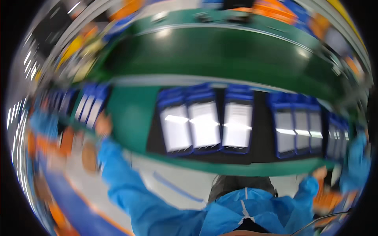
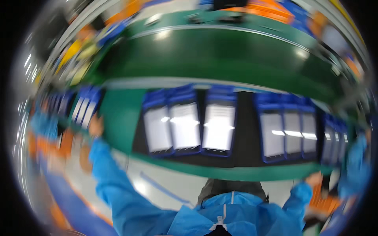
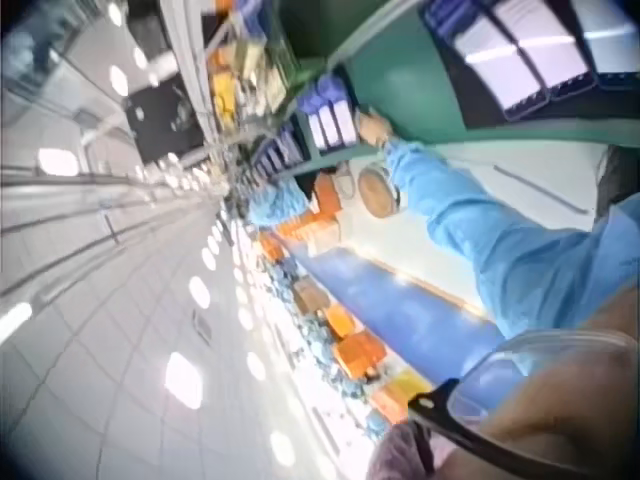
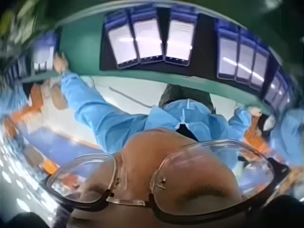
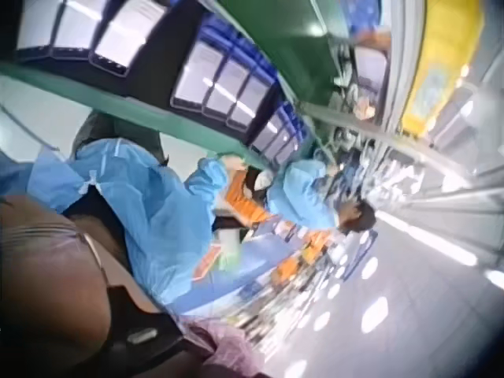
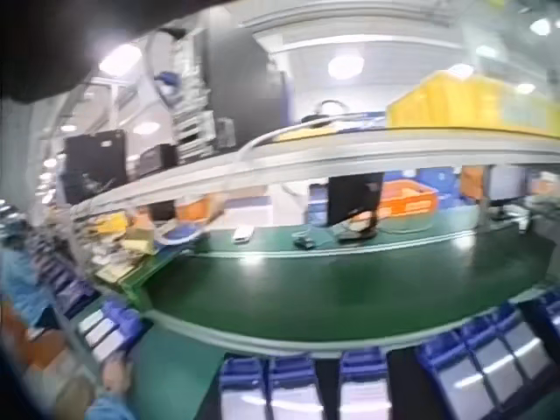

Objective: The person is testing, checking screens, and organizing handheld electronic POS terminals on a factory production line.

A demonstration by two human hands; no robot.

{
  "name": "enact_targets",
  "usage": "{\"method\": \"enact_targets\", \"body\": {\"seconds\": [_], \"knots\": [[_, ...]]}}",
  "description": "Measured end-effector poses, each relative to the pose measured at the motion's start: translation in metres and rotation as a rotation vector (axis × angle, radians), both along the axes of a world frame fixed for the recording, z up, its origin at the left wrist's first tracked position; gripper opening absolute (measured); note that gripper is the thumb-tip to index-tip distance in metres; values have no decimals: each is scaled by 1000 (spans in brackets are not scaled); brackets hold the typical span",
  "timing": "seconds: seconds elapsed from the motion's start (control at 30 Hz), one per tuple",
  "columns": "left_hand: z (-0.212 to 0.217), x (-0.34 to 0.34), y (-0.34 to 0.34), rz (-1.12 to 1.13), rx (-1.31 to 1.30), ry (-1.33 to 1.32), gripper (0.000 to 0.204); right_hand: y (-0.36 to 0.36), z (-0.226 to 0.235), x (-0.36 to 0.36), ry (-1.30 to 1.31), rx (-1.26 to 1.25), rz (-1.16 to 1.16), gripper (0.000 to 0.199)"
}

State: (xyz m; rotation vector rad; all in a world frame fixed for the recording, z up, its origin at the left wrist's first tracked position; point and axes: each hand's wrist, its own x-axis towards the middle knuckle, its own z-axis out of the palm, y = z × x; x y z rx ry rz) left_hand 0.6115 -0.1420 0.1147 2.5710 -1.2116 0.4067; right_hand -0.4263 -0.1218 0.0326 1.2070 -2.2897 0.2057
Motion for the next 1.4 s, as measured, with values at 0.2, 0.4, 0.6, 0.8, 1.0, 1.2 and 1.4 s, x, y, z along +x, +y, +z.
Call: {"method": "enact_targets", "body": {"seconds": [0.2, 0.4, 0.6, 0.8, 1.0, 1.2, 1.4], "knots": [[-11, 16, -141, -899, 46, -1317, 31, -61, 38, 138, -674, -893, -173, 25], [-36, -100, -294, -1121, -156, -1211, 31, -41, 56, 144, -955, -1359, -76, 39], [-70, -95, -258, -1050, -27, -1059, 31, -44, 53, 148, -1037, -1359, -71, 42], [-66, -90, -235, -979, 94, -966, 31, -43, 61, 150, -1078, -1353, -80, 46], [-37, -96, -218, -902, 180, -888, 32, -42, 61, 150, -1092, -1358, -84, 47], [-17, -96, -157, -777, 296, -765, 32, -44, 63, 153, -1146, -1422, -30, 46], [-2, -103, -75, -631, 416, -607, 33, -50, 56, 150, -1100, -1444, -26, 45]]}}
